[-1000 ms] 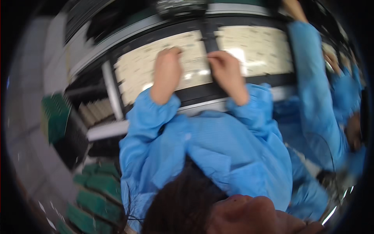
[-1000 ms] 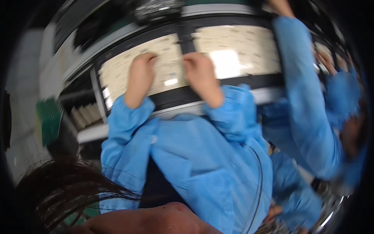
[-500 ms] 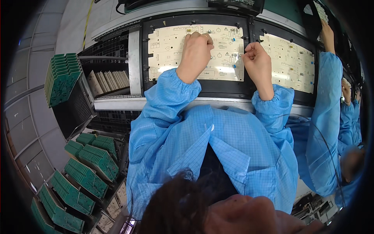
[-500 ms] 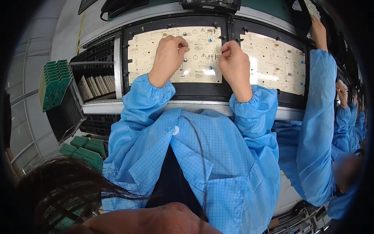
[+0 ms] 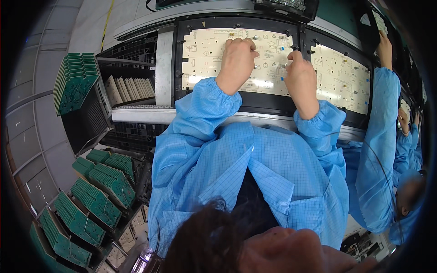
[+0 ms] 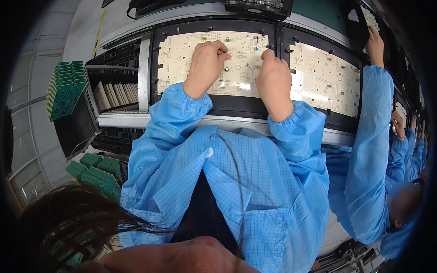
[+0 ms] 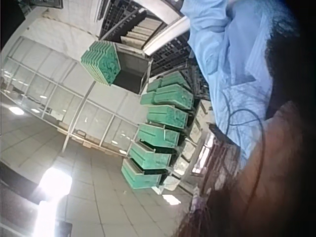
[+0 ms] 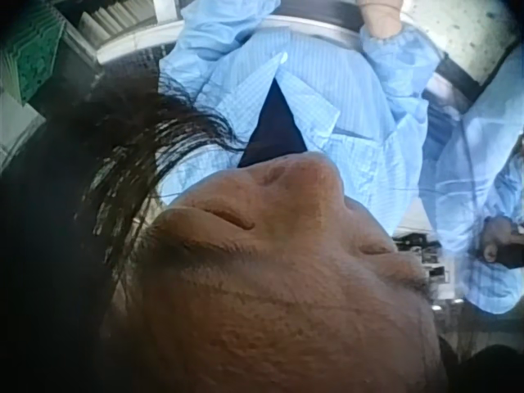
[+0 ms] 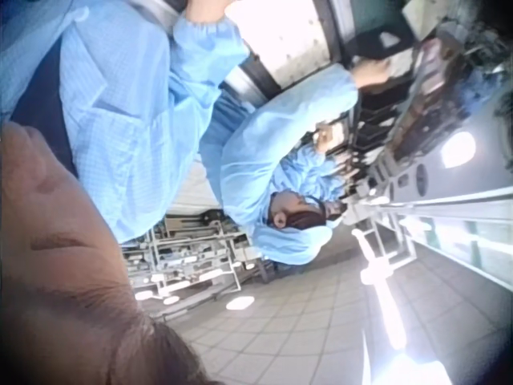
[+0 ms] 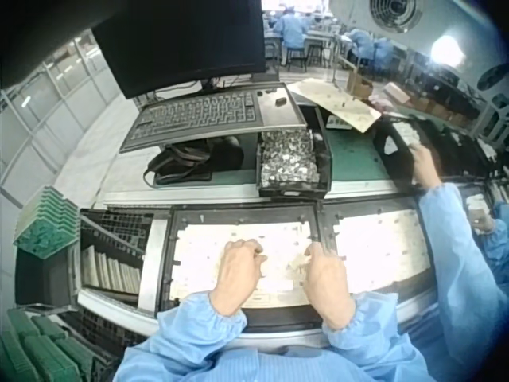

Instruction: Manually placing electronic components onto circuit boards at an assembly station.

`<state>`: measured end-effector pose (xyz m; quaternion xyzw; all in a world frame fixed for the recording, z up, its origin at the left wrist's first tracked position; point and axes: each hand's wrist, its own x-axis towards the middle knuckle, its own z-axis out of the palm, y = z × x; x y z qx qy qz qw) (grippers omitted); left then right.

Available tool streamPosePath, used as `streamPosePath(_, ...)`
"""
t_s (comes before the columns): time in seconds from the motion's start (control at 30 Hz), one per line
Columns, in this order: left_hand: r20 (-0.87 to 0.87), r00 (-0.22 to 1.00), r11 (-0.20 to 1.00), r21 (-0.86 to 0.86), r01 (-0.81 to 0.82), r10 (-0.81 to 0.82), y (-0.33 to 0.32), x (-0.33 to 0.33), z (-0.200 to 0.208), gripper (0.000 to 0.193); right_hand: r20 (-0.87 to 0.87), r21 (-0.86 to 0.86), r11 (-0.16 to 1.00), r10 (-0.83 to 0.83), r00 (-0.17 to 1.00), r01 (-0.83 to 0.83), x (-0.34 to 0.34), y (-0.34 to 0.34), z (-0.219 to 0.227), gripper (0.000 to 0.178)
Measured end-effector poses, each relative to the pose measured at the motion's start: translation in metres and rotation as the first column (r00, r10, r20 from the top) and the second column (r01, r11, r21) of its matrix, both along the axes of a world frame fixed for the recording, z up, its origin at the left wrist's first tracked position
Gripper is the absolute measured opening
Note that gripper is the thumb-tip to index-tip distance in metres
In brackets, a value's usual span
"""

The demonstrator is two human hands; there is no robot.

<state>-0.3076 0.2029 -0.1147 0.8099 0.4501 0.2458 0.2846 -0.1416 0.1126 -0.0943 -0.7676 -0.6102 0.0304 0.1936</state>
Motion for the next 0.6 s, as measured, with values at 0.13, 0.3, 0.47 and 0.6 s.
streamPosePath(0.13, -0.086, 0.996, 0.998, 0.063, 0.008, -0.002, 0.003, -0.002, 0.001, 0.018, -0.071, 0.164, 0.986, 0.015, 0.997, -0.003, 0.019, -0.02, 0.016, 0.021)
streamPosePath(0.3, -0.061, 0.996, 0.98, 0.188, 0.07, -0.059, 0.007, 0.012, 0.016, 0.017, -0.429, 0.138, 0.968, -0.133, 0.893, 0.21, 0.045, -0.055, 0.032, 0.018)
streamPosePath(0.47, 0.289, 0.949, 0.968, 0.246, 0.051, -0.124, 0.062, 0.037, 0.067, 0.013, -0.549, 0.151, 0.973, -0.066, 0.833, 0.176, 0.033, -0.052, 0.013, 0.013)
streamPosePath(0.6, 0.305, 0.946, 0.978, 0.203, 0.05, -0.112, 0.116, 0.075, 0.07, 0.023, -0.529, 0.187, 0.966, -0.054, 0.847, 0.178, 0.025, -0.058, 0.026, 0.011)
